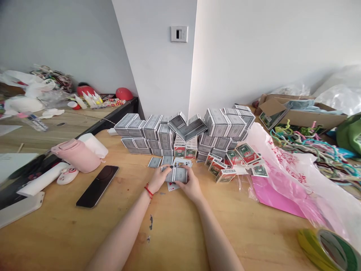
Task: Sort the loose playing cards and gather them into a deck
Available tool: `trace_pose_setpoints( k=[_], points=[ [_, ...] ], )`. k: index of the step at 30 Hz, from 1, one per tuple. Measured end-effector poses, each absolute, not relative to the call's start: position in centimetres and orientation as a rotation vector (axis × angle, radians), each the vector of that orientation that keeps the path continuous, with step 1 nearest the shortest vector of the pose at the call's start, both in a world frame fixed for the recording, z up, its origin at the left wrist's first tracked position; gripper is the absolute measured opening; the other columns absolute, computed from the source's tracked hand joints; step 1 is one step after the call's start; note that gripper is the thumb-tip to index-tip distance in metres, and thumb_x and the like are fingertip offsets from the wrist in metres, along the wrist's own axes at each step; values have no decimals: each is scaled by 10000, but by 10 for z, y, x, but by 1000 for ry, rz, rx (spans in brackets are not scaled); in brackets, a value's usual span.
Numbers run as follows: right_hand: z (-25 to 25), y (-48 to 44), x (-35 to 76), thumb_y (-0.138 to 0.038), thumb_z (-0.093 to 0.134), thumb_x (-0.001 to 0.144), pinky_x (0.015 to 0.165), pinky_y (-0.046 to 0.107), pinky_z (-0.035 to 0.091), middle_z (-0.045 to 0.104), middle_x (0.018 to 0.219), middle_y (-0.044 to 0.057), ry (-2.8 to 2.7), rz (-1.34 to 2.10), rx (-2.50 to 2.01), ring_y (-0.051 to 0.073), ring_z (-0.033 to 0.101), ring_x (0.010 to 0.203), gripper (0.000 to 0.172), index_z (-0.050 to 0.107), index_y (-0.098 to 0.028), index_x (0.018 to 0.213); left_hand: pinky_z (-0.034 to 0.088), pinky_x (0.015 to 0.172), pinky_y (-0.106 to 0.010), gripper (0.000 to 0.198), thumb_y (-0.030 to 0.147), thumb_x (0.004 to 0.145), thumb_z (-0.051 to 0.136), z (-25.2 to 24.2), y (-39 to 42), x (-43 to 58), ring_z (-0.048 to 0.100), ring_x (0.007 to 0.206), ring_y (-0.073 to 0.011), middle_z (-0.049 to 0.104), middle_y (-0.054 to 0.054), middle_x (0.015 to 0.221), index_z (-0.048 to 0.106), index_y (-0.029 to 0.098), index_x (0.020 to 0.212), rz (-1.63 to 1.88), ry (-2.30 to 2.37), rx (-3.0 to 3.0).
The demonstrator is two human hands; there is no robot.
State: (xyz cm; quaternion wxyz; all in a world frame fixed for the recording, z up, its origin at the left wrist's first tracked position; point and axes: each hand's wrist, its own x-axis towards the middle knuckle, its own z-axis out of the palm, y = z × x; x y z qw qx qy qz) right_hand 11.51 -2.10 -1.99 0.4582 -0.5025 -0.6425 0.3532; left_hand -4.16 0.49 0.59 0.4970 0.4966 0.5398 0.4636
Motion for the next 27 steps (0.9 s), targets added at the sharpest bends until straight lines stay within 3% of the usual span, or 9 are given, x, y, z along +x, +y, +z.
trace_pose_setpoints(
  k=[7, 13, 20, 27],
  points=[
    [-12, -23, 115, -307, 646, 597, 764, 320, 441, 558, 1046, 55, -1660, 862, -1205, 210, 541, 904, 540, 460, -215, 1096, 400, 594, -254, 326, 427, 711, 461, 8, 4, -39, 559, 693, -171, 630, -32, 713, 640, 155, 710, 1125, 1140, 1061],
    [-14, -22, 115, -300, 626, 613, 685, 298, 458, 581, 936, 31, -1639, 877, -1226, 188, 554, 795, 495, 462, -219, 1073, 429, 620, -284, 565, 620, 700, 341, 8, 7, -45, 587, 719, -201, 635, -78, 696, 630, 140, 772, 991, 882, 794],
    [-14, -22, 114, -277, 613, 620, 675, 287, 457, 576, 953, 32, -1648, 856, -1181, 186, 551, 803, 492, 459, -227, 1084, 421, 601, -260, 441, 525, 697, 444, 6, 13, -54, 591, 693, -179, 633, -69, 718, 602, 135, 832, 865, 795, 712],
    [-9, -25, 112, -281, 608, 617, 609, 262, 455, 581, 895, 14, -1695, 880, -1212, 167, 548, 711, 498, 454, -235, 1089, 415, 612, -261, 411, 518, 710, 450, 11, 9, -52, 577, 659, -163, 625, -72, 724, 582, 133, 766, 880, 740, 584]
  ],
)
